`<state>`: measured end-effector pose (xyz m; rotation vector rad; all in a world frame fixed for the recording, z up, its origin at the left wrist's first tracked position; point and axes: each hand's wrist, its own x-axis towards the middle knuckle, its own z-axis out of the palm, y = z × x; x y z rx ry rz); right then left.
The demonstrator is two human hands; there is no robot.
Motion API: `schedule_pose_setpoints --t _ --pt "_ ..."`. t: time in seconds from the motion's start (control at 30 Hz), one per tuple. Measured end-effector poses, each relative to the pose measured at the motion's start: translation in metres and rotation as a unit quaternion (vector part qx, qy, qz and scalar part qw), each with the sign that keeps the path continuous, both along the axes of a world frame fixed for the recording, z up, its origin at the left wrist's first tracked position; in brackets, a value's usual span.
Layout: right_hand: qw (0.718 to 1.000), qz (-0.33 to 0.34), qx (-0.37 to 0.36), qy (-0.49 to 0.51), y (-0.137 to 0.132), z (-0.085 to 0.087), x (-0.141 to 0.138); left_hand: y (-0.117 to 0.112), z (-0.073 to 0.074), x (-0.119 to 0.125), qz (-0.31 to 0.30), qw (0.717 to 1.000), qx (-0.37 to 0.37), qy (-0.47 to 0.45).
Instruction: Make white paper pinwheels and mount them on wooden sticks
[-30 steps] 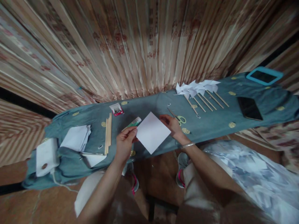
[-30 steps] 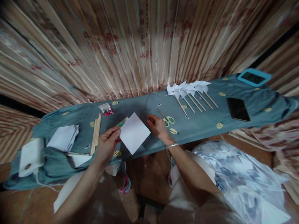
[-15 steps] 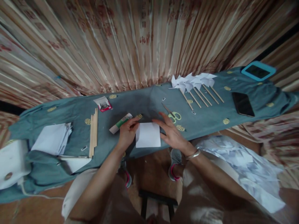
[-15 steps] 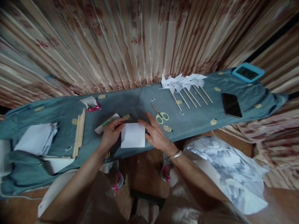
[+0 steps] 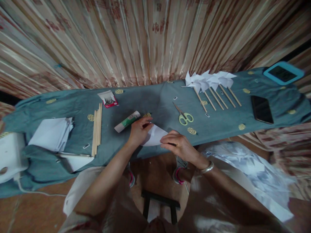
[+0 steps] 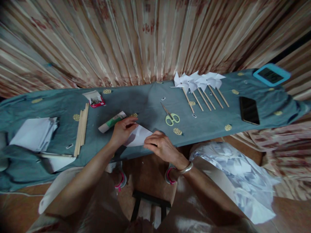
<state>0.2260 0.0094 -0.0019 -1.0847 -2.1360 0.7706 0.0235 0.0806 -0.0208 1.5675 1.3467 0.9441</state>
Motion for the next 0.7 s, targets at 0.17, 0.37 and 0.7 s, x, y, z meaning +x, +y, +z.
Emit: schedule_pose_setpoints --t 0.17,0.37,0.7 --pt "0.995 -0.078 -0.060 0.021 0.014 -0.007 -0.009 0.001 0.005 -0.003 -0.023 0.999 -0.005 0.039" --pt "0.993 -0.101 -0.058 0.015 0.026 -0.006 -0.019 0.000 0.011 -0.012 -0.035 0.997 0.025 0.059" --pt "0.993 -0.104 -0.034 -0.038 0.037 -0.002 -0.029 -0.033 0.021 -0.034 0.004 0.968 0.198 0.152"
